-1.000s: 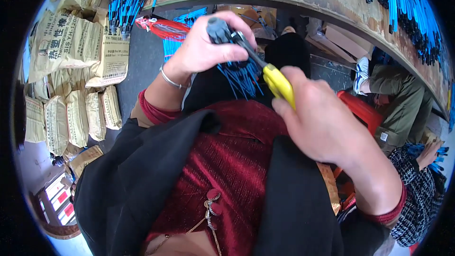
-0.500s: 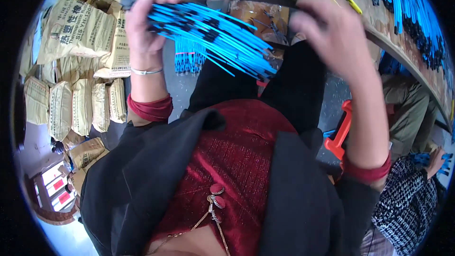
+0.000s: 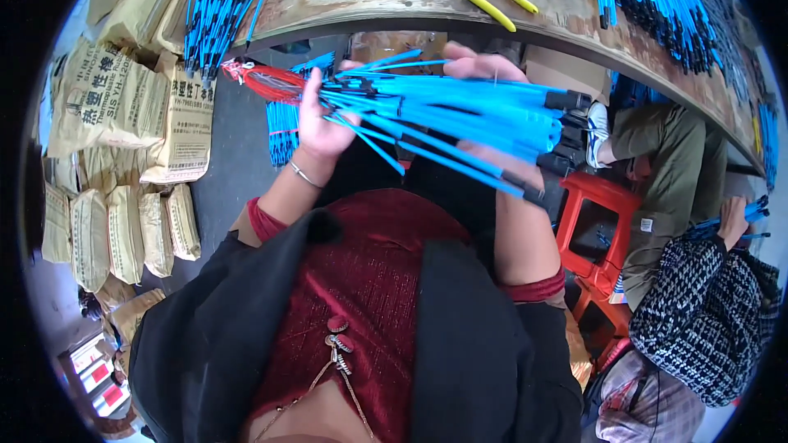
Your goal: The person assembles and trims bundles of blue plastic parts at a workbench using pliers.
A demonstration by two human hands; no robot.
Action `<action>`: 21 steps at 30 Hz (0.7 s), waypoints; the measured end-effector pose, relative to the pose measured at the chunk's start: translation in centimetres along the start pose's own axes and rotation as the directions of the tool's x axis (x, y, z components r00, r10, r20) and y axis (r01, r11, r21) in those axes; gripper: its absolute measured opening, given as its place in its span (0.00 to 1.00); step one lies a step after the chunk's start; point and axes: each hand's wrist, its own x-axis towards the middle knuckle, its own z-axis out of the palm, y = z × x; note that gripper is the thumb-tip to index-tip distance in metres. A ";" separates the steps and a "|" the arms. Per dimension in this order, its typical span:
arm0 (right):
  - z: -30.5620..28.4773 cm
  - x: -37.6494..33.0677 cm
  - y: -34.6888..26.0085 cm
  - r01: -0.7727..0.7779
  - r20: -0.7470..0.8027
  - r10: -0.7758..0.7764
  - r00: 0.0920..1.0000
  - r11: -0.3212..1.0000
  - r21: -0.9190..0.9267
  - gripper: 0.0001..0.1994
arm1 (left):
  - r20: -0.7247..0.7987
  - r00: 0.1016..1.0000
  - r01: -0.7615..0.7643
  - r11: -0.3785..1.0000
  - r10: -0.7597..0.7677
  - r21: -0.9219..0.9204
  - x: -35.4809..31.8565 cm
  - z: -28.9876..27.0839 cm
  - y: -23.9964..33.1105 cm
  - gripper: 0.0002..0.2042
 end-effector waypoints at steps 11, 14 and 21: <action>3.7 -1.4 1.7 -0.177 -0.009 0.274 0.962 0.596 -0.783 0.23 | 0.515 0.827 -0.484 0.180 -0.228 0.857 -2.8 3.8 1.3 0.25; 4.8 -1.0 2.4 -0.447 -0.268 0.458 0.848 0.345 -0.825 0.25 | 0.359 0.919 -0.350 0.081 -0.164 0.933 -3.1 3.3 0.6 0.23; 2.8 2.1 2.3 -0.322 0.114 0.648 0.753 0.514 -0.795 0.43 | 0.308 0.946 -0.274 0.267 -0.096 0.924 -2.0 1.6 1.9 0.17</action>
